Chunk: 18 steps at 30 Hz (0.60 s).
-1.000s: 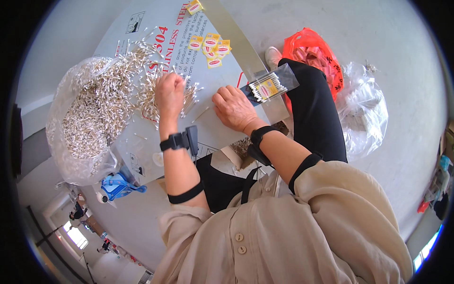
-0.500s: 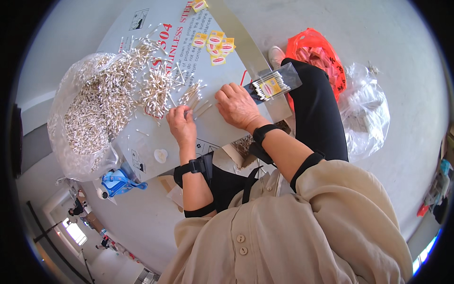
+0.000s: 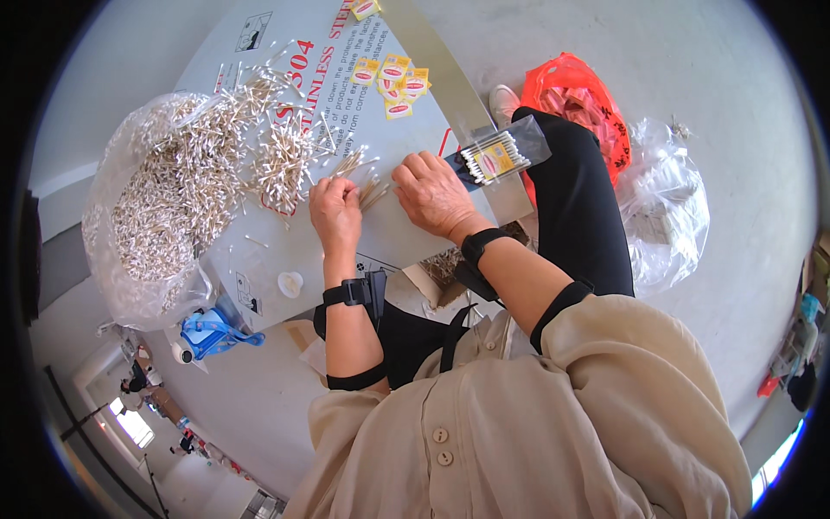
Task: The recorder is packing cotton swabs into small plastic bags, adding a product label to each.
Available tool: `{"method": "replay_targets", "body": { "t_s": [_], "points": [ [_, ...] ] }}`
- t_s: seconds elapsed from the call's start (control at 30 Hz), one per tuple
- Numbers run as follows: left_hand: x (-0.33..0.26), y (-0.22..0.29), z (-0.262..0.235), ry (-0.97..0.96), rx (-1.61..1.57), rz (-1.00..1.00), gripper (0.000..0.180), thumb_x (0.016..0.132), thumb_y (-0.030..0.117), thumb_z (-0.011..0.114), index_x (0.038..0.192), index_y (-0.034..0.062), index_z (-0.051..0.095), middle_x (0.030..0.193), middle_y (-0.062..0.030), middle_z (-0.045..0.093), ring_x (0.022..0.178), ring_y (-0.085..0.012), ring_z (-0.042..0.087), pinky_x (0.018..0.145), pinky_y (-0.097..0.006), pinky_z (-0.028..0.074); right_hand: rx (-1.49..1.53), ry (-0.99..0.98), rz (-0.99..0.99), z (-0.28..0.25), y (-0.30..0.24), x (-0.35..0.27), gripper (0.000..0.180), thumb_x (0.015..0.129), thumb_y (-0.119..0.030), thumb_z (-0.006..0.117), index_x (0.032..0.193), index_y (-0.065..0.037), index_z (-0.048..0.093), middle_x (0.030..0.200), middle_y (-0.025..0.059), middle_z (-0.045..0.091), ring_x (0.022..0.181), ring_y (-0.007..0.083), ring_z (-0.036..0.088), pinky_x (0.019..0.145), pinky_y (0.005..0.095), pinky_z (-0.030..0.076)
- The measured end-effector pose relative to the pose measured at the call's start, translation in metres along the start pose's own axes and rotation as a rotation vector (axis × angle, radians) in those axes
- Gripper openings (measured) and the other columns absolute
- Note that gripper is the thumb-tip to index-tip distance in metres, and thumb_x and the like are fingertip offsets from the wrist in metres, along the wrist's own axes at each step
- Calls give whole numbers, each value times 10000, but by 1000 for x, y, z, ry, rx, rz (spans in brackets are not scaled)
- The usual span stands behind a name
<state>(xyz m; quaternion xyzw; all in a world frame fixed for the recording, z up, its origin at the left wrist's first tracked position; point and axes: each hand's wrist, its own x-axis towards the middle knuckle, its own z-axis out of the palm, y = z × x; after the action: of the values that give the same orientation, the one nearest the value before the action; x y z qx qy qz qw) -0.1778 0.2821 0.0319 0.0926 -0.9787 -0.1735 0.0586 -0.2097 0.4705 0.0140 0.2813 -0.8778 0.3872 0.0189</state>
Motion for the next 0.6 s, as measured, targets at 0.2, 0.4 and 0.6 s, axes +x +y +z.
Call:
{"method": "replay_targets", "body": {
  "t_s": [0.2,0.4,0.6],
  "points": [
    [17,10,-7,143,-98,-1,159,721,7,719,837,80,639,860,-72,569,900,-297,539,783,-420,448,-13,-8,10,-1,1,-1,211,796,-155,655,956,-75,542,942,90,532,939,282,530,849,386,440],
    [27,-2,-9,67,44,146,151,708,11,718,815,75,634,860,-67,575,880,-293,537,772,-412,444,-16,-7,6,1,-2,0,209,798,-163,655,951,-77,542,944,89,533,946,280,530,852,386,440],
    [-4,-1,-16,41,-77,45,124,712,9,713,789,66,635,843,-68,584,867,-293,547,777,-411,449,-17,-4,9,0,1,-1,213,795,-165,658,951,-76,544,950,90,538,952,280,532,858,387,440]
  ]
}}
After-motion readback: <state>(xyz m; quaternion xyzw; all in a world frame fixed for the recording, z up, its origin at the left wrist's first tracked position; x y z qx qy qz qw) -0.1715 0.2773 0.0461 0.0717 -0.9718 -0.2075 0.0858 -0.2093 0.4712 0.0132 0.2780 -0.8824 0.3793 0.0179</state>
